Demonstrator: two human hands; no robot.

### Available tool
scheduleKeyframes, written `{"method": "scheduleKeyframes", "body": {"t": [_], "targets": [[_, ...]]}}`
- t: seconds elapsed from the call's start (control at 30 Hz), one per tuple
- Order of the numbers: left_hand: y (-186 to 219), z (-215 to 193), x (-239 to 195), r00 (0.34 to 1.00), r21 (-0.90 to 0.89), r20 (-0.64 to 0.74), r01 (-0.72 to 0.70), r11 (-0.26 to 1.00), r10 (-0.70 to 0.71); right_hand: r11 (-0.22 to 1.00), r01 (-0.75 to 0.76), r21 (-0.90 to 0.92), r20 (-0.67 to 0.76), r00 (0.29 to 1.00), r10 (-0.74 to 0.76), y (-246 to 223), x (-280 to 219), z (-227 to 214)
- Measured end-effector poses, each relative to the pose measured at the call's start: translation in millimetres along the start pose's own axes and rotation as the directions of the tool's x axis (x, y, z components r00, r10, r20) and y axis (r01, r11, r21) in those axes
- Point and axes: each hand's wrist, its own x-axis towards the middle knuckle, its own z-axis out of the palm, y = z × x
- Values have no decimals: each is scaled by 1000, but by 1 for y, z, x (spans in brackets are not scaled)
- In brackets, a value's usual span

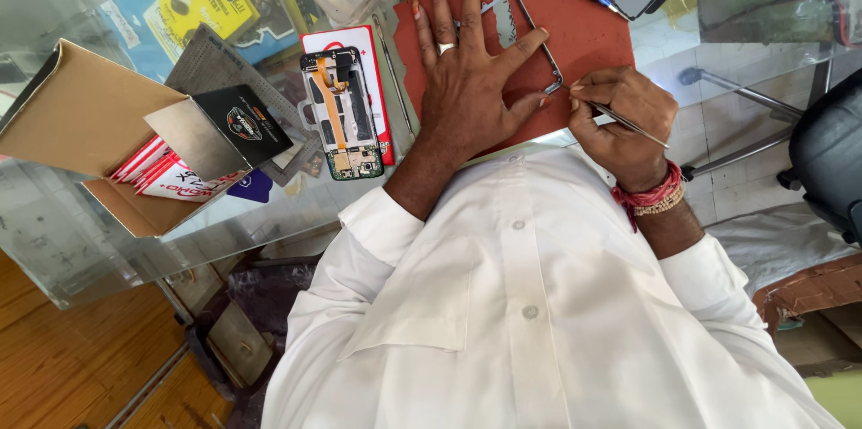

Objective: The person uses tweezers to carefully remove small components from a disassembled smartphone frame on a red mat. The person repeatedly picks and places tiny parts while holding the frame steady with the other hand.

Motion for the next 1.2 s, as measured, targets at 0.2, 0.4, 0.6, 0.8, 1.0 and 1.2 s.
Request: {"method": "scheduleKeyframes", "body": {"t": [0.2, 0.4, 0.6, 0.8, 1.0, 1.2], "targets": [[0, 0, -1, 1000, -3, 21, 13, 1000, -13, 998, -10, -60, -32, 999, 8, 2, -3, 3], [0, -2, 0, 998, -5, 58, 3, 1000, -3, 1000, -10, 11, 12, 1000, 10, 0, 0, -1], [-1, 0, 0, 998, -14, 68, -7, 1000, 8, 999, -38, -32, -2, 999, 38, 2, -1, 2], [-2, 1, 0, 999, -15, 49, -17, 1000, 17, 998, -49, 33, 19, 999, 49, 3, -2, -1], [-2, 1, 0, 997, -22, 79, -10, 1000, 12, 999, -17, -30, -10, 1000, 17, 4, -1, 3], [-1, -3, 1, 997, -27, 71, -11, 1000, 13, 999, -30, 38, 4, 1000, 30, 2, 0, 0]]}}
